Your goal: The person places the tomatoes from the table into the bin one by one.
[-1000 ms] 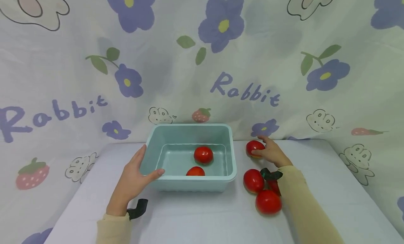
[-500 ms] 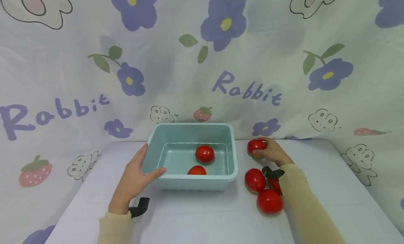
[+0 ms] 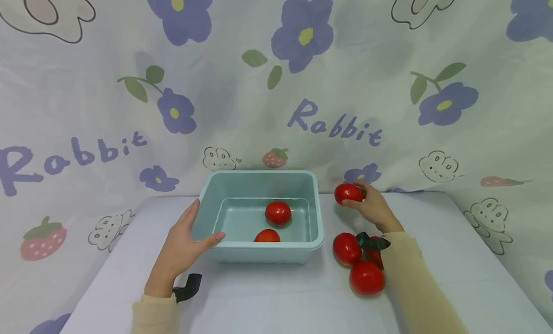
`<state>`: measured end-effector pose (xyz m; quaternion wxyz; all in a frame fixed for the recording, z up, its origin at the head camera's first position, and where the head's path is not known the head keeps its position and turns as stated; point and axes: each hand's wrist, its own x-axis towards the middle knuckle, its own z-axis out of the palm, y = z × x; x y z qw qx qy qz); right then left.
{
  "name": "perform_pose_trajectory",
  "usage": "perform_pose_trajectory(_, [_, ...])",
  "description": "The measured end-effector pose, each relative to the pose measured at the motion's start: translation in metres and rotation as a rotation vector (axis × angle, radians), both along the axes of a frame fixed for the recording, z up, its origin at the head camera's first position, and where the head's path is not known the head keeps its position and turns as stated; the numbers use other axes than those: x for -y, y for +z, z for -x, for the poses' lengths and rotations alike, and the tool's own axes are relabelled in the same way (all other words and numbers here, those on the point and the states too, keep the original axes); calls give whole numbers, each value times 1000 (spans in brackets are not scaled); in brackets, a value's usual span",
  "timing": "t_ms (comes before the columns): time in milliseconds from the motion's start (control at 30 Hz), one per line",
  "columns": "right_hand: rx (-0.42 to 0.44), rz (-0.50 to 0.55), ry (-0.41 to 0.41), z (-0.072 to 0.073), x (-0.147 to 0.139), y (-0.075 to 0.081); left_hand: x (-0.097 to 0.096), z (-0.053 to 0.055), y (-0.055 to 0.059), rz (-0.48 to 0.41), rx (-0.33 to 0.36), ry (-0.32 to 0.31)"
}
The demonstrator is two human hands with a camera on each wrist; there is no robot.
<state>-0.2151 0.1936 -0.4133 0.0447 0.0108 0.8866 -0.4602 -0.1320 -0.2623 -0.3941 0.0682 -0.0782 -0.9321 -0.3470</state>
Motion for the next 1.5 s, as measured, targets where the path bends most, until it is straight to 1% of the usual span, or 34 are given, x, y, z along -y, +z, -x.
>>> perform_pose_trajectory(233, [-69, 114, -79, -23, 14, 14, 0, 0, -1, 5, -3, 0])
perform_pose_trajectory(433, [-147, 213, -111, -39, 33, 27, -1, -1, -1, 10, -5, -2])
perform_pose_trajectory(600, [-240, 304, -102, -50, 51, 39, -2, -2, 1, 10, -13, -6])
perform_pose_trajectory(767, [-310, 385, -64, -58, 67, 46, -4, 0, 1, 0, -18, -11])
perform_pose_trajectory(867, [-343, 391, -41, -60, 76, 46, -4, 1, -1, -5, -27, -10])
perform_pose_trajectory(933, [-368, 371, -23, -61, 80, 45, -3, 1, -3, -8, -37, -5])
perform_pose_trajectory(1167, [-399, 316, 49, -85, 109, 72, -1, 1, -6, -21, -42, 4])
perform_pose_trajectory(1200, [-413, 307, 62, -86, 112, 71, -2, 1, -6, -22, -38, 4])
perform_pose_trajectory(1267, [-435, 284, 78, -84, 118, 63, -2, 1, -6, -21, -36, 3])
perform_pose_trajectory(1433, [-504, 254, 110, -73, 127, 36, -2, 1, -5, -9, -48, 1])
perform_pose_trajectory(1500, [-536, 243, 138, -71, 129, 31, -2, 0, -5, -6, -48, 2])
